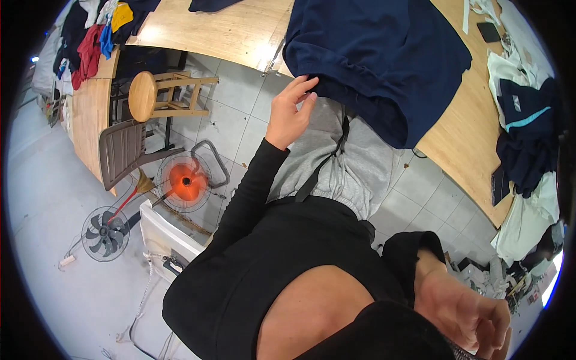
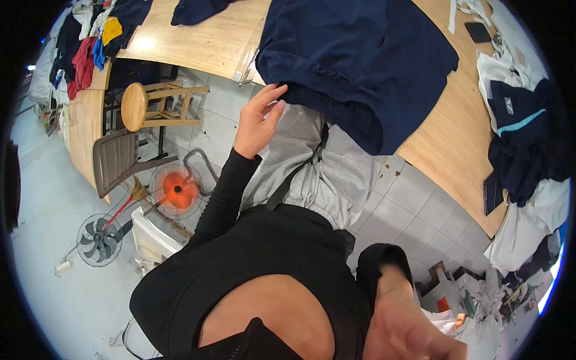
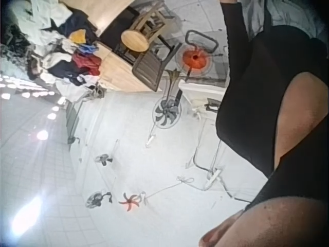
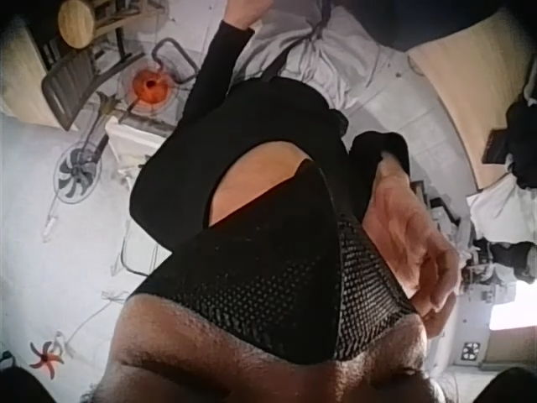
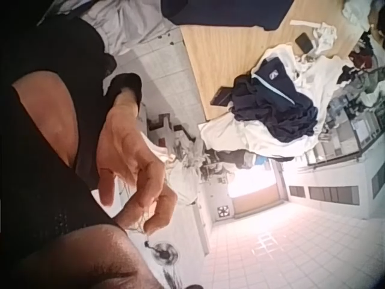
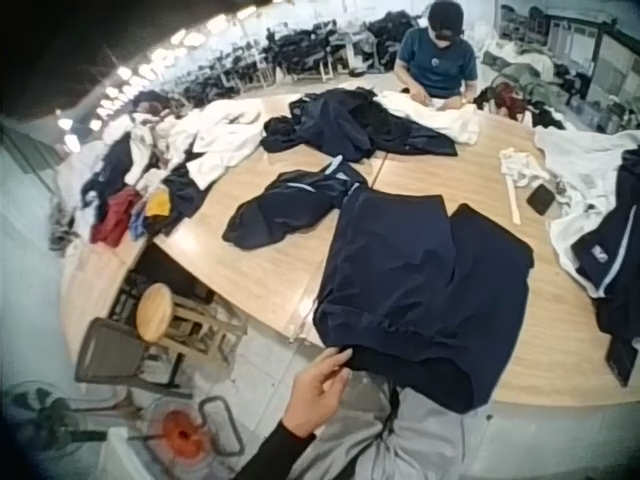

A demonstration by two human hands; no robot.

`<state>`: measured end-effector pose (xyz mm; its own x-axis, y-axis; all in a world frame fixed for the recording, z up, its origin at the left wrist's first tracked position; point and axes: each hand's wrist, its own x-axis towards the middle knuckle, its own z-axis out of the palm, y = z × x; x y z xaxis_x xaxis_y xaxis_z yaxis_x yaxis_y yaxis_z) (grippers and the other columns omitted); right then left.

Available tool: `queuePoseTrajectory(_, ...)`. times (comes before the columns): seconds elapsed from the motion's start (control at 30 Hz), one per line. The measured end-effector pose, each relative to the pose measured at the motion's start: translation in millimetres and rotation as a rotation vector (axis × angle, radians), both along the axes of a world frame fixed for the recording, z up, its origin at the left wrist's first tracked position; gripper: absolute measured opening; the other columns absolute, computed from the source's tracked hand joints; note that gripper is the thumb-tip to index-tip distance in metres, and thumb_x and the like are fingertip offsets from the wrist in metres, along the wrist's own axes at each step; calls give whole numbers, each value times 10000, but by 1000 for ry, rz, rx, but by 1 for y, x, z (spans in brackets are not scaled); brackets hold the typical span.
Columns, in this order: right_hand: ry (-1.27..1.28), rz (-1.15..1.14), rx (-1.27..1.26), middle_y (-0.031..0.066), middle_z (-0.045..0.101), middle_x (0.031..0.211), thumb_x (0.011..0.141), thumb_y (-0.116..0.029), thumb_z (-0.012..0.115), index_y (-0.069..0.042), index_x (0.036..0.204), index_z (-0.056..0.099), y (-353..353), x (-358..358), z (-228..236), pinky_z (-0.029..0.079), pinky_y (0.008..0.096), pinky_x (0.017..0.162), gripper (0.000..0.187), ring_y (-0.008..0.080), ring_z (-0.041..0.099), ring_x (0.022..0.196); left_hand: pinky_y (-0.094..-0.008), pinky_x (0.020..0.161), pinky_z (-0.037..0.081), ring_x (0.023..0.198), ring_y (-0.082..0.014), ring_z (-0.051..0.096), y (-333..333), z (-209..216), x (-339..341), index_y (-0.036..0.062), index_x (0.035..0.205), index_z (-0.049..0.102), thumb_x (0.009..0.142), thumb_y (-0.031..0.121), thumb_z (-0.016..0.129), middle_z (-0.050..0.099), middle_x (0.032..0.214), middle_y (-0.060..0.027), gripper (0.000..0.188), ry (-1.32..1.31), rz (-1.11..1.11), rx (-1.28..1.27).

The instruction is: Trimming loose threads from blue athletic pants using small hand clippers.

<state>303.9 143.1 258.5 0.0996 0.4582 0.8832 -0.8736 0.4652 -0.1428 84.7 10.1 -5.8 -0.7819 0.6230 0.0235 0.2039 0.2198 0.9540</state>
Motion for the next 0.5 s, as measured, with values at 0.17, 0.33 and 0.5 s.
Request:
queuePoseTrajectory(0.17, -169, 243, -100, 56, 487, 1645, 1094, -44, 530, -113, 1475, 690, 0, 15, 6, 318, 486, 1253, 419, 188, 417, 1530, -341, 947, 611, 1020, -258, 794, -1, -1, 1, 23, 1343, 749, 1009, 46, 715, 692, 1436, -236, 336, 5, -5, -32)
queuePoseTrajectory(0.33, -178, 366, -106, 56, 486, 1645, 1103, -60, 534, -142, 1480, 699, 6, 29, 8, 312, 478, 1242, 420, 183, 416, 1525, -341, 952, 610, 1036, -257, 792, 0, 1, 0, 15, 1344, 745, 1011, 42, 711, 692, 1437, -235, 336, 12, -7, -28)
queuePoseTrajectory(0.5, -221, 259, -59, 54, 485, 1664, 1109, -62, 519, -138, 1495, 689, 5, 35, 7, 294, 490, 1264, 428, 218, 451, 1503, -338, 962, 607, 1065, -254, 787, -1, 0, 0, 4, 1347, 739, 1015, 31, 704, 691, 1441, -229, 335, 14, 1, -10)
